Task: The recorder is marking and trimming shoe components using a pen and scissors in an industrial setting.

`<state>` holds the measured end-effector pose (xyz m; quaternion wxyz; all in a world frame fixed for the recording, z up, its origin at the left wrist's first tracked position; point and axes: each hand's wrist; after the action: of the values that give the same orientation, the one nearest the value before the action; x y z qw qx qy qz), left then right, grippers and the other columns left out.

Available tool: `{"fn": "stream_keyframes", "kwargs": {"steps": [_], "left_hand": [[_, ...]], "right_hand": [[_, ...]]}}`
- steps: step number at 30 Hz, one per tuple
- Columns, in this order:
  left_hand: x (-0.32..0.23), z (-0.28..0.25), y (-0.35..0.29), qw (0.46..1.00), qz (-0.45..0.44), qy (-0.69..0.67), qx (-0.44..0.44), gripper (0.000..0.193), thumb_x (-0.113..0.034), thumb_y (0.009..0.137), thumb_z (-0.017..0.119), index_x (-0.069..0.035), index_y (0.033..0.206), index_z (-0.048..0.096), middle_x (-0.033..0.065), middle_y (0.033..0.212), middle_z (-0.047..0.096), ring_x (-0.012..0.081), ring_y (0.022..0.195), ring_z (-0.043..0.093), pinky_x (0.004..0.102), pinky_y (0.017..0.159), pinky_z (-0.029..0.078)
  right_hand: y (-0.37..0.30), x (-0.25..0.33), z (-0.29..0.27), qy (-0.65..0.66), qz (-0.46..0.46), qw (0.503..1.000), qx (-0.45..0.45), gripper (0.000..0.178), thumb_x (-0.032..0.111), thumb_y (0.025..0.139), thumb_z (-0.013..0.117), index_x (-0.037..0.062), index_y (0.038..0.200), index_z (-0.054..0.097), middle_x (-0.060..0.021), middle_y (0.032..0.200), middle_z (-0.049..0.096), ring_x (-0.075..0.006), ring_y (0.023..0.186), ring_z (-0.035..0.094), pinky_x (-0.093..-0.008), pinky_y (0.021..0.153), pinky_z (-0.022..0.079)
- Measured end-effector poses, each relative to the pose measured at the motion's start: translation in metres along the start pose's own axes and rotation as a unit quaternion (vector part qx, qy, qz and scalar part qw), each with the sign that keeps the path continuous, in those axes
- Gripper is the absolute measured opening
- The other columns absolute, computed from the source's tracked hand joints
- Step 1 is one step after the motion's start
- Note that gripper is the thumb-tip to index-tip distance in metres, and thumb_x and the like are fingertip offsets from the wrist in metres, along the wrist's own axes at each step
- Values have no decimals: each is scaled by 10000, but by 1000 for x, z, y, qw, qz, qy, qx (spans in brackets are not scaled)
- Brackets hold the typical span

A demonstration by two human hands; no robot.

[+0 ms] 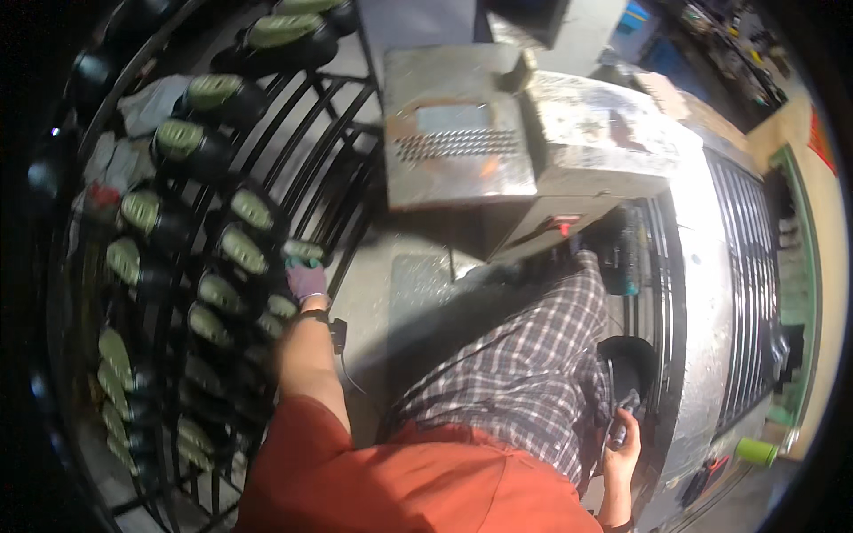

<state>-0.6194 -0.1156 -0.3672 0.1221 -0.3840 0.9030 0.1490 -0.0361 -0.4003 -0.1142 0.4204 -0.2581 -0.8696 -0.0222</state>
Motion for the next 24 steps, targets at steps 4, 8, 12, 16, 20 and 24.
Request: {"fn": "stream_keyframes", "kwargs": {"steps": [4, 8, 12, 16, 20, 24], "left_hand": [[41, -75, -26, 966, 109, 220, 81, 784, -467, 794, 637, -107, 1438, 373, 123, 1483, 359, 336, 1351, 342, 497, 1105, 285], [76, -95, -32, 897, 153, 346, 230, 864, -408, 754, 732, -159, 1462, 306, 56, 1527, 285, 294, 1403, 263, 467, 1128, 257], [87, -62, -1, 847, 123, 428, 290, 581, -314, 867, 597, -152, 1401, 434, 34, 1481, 373, 311, 1352, 357, 469, 1098, 302], [37, -69, 11, 825, 92, 435, 349, 400, -246, 928, 503, -189, 1322, 539, 11, 1434, 433, 293, 1294, 434, 457, 1067, 327], [87, -70, -7, 892, 58, 375, 245, 686, -412, 827, 657, -191, 1425, 405, 26, 1516, 307, 296, 1380, 310, 456, 1115, 274], [28, -96, -31, 892, 162, 348, 239, 782, -410, 825, 653, -156, 1474, 300, 70, 1524, 292, 299, 1394, 273, 455, 1145, 227]], "right_hand": [[17, -8, -4, -4, -12, 999, 30, 557, -156, 720, 601, 56, 1233, 551, -61, 1205, 561, -201, 1178, 514, -308, 1001, 407], [22, -3, -5, -41, -30, 998, 34, 547, -121, 725, 631, 45, 1240, 546, -67, 1211, 563, -197, 1158, 524, -303, 997, 404], [20, 2, -6, -47, -58, 997, 34, 549, -109, 729, 642, 45, 1246, 542, -66, 1203, 568, -190, 1139, 531, -297, 995, 400], [10, -9, -13, -32, -55, 998, 12, 551, -122, 728, 626, 45, 1247, 542, -67, 1201, 569, -193, 1144, 531, -298, 998, 398], [13, -13, -10, -33, -56, 998, 18, 542, -108, 727, 652, 44, 1237, 548, -63, 1205, 564, -189, 1148, 528, -302, 991, 405], [2, -19, -22, -22, -36, 998, -48, 524, -95, 724, 671, 47, 1216, 559, -57, 1173, 576, -190, 1125, 537, -310, 975, 414]]}}
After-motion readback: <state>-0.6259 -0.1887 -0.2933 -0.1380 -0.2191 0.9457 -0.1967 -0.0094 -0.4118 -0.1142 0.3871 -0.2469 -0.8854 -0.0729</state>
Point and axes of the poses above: each hand's wrist, its own y-axis towards the middle knuckle, its own z-axis out of the palm, x = y × z
